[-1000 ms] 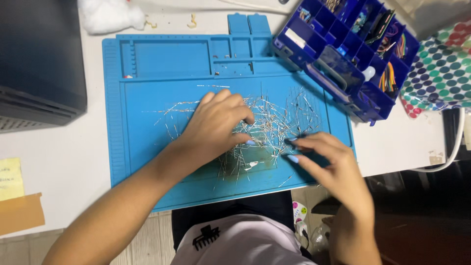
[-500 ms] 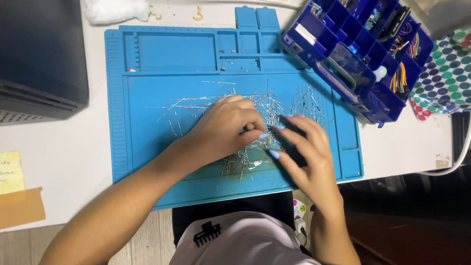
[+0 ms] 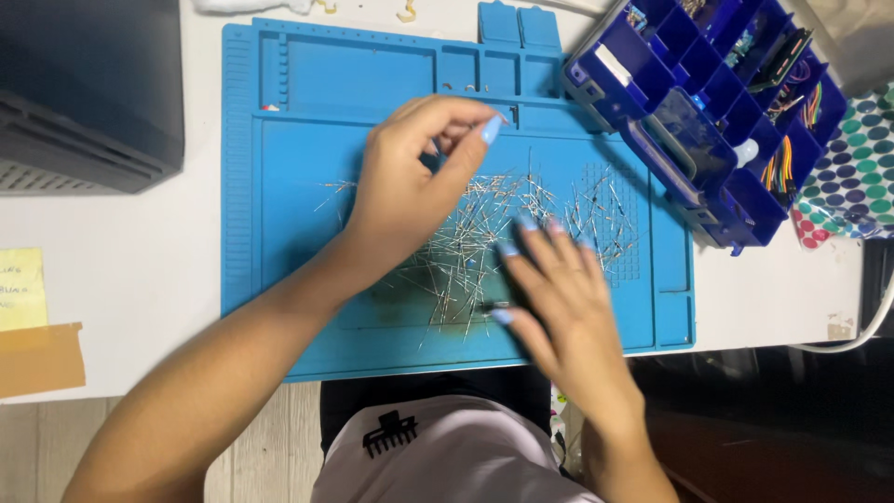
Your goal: The person repeatedly picks up small electronic components from a blue tray, briefly holds them, and places them into a blue compartmentalized parts organizer. The person continues this cycle throughout the clip.
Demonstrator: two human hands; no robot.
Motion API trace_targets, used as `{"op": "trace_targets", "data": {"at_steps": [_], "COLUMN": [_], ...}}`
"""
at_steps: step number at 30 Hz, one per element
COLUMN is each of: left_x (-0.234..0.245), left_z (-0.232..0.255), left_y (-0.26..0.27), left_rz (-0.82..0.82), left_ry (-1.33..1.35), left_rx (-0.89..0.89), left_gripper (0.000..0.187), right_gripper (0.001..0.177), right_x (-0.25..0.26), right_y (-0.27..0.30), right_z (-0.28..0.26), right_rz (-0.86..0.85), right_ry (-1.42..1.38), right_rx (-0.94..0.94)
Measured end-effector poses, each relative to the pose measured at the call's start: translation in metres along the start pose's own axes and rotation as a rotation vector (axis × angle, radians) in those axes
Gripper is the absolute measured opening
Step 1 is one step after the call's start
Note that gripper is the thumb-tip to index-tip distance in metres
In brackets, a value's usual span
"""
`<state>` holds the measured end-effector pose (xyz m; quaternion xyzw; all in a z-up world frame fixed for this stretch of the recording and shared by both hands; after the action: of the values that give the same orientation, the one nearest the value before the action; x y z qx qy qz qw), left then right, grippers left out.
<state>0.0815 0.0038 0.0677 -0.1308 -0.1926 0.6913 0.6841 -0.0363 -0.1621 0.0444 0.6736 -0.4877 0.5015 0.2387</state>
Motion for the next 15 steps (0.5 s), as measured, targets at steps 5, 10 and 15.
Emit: {"op": "trace_targets", "data": {"at_steps": [5, 10, 15], "left_x": [0.008, 0.010, 0.014], "left_z": [-0.011, -0.010, -0.006], "left_y": [-0.004, -0.003, -0.004], "left_rz": [0.072, 0.098, 0.142], "left_ry": [0.025, 0.048, 0.048], "left_rx": [0.076, 0.031, -0.049], "left_gripper": [0.015, 0.015, 0.011], "right_gripper": [0.064, 0.068, 0.062], "right_x": [-0.033, -0.033, -0.016], "right_y": [-0.012, -0.007, 0.006], "right_z": [-0.050, -0.055, -0.030], "right_rz": [-0.146, -0.200, -0.162], "right_ry": [-0.051, -0.012, 0.006], "right_rx": [0.189, 0.203, 0.091]}}
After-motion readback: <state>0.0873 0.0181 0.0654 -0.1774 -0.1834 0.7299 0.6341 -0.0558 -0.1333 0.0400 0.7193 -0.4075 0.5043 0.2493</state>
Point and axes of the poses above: each hand's wrist, its own y-axis away from the middle knuckle, its own x-axis out of the back of the hand, z = x × y, the point moved 8 cm from there along -y, towards the middle knuckle, and after that the axes turned 5 degrees about z, right-handed, at the moved point
